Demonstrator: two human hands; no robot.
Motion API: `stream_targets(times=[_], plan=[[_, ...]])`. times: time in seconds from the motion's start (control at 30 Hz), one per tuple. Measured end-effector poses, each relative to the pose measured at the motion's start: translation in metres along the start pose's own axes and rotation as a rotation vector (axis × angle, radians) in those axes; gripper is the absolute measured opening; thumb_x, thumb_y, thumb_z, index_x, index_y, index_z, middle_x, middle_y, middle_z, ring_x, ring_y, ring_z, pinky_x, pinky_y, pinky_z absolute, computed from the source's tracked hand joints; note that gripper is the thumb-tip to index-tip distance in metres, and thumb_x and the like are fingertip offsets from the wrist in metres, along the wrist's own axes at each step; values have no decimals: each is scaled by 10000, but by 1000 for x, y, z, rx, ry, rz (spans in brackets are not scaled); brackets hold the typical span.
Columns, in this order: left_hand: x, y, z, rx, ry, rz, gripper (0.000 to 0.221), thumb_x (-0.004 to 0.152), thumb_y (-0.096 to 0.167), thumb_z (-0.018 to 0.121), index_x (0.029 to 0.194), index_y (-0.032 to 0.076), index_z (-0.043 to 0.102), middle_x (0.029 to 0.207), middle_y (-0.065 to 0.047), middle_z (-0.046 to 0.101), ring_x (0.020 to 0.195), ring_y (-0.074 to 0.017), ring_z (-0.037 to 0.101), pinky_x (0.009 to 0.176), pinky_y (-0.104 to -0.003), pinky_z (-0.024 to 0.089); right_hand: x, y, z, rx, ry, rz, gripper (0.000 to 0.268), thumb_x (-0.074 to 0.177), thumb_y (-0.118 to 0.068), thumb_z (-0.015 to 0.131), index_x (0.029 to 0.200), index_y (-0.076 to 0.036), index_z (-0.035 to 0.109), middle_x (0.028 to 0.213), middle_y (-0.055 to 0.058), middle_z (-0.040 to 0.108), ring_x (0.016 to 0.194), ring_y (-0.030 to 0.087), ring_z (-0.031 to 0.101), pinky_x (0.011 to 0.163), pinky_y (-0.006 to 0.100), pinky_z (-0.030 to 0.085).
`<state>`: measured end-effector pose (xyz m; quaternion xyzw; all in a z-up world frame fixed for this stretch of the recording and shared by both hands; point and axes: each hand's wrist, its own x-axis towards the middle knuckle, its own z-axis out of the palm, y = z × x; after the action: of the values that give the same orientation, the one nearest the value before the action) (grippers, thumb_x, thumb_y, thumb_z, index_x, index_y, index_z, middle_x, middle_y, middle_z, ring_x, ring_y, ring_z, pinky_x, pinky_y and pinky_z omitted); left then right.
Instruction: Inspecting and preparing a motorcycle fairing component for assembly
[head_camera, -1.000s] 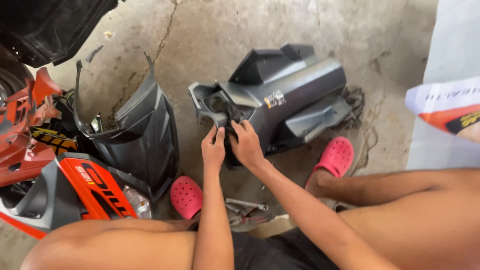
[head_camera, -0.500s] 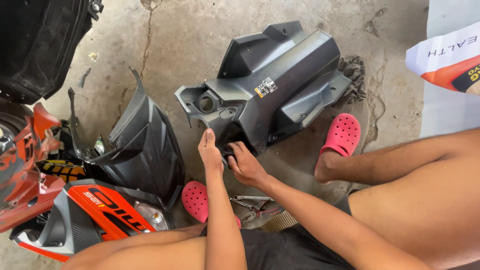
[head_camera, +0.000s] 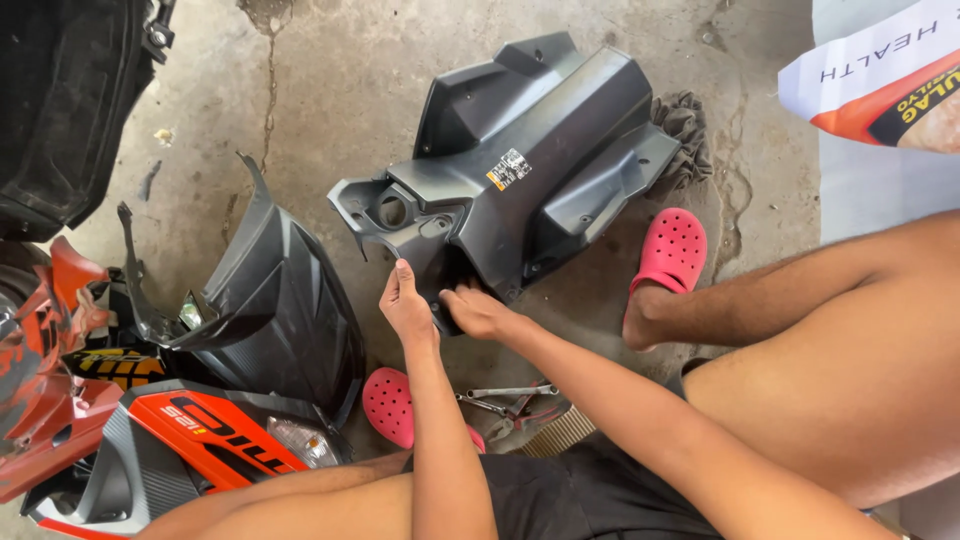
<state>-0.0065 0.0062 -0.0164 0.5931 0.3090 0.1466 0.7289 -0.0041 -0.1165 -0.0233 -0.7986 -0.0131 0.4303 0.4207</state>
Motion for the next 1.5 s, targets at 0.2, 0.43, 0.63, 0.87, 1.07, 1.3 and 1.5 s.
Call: stream_targets(times=[0.2, 0.43, 0.63, 0.87, 1.07, 1.3, 1.5], plan=[[-2, -5, 1, 6, 3, 38, 198, 1042, 260, 650, 1071, 137, 803, 990, -66, 784, 941, -114, 695, 935, -339, 576, -33, -50, 3, -247, 108, 10, 820, 933, -502, 312, 1288, 194, 562, 1396, 398, 494, 1286, 532, 537, 1073, 565, 457], [-10, 4, 4, 15, 8, 69, 206, 1047, 241, 643, 1077, 110, 799, 978, -82, 776, 939, -108, 671, 932, -348, 580, 38, 17, 35, -867, 409, -461, 282, 784, -261, 730, 699, 7, 703, 702, 216, 642, 830, 361, 684, 712, 371, 627], [2, -11, 0, 16, 30, 38, 191, 1037, 237, 663, 1055, 114, 808, 948, -84, 777, 910, -110, 679, 889, -342, 589, 43, 28, 25, -357, 371, -353, 348, 813, -213, 690, 697, 116, 704, 697, 344, 670, 709, 494, 691, 556, 488, 566], [13, -32, -4, -4, 64, 28, 175, 1025, 243, 677, 1048, 133, 810, 920, -96, 780, 849, -119, 704, 836, -333, 609, -17, -6, 22, 234, 396, -141, 529, 900, -218, 604, 1401, -47, 611, 1328, 209, 660, 1290, 355, 600, 1067, 489, 509], [4, -13, 2, 63, 83, 52, 179, 1007, 251, 707, 1079, 116, 800, 1009, -103, 782, 975, -125, 700, 922, -339, 580, -58, -35, 23, 54, 404, -255, 535, 1042, -243, 364, 1442, 78, 518, 1477, 305, 513, 1364, 431, 514, 1150, 492, 421], [-7, -1, 5, 6, 109, 51, 173, 997, 217, 722, 1112, 107, 788, 1052, -89, 782, 1035, -110, 680, 964, -336, 564, -37, 26, 35, -249, 671, -588, 424, 1077, -174, 418, 1272, 136, 630, 1184, 374, 672, 1124, 452, 672, 1024, 489, 524], [6, -18, -1, 128, 110, 91, 180, 992, 268, 731, 1102, 142, 797, 1039, -75, 786, 1047, -121, 701, 957, -319, 559, -67, -28, 36, -61, 527, -456, 509, 1048, -290, 387, 1391, 27, 589, 1422, 260, 592, 1326, 395, 569, 1127, 464, 446]])
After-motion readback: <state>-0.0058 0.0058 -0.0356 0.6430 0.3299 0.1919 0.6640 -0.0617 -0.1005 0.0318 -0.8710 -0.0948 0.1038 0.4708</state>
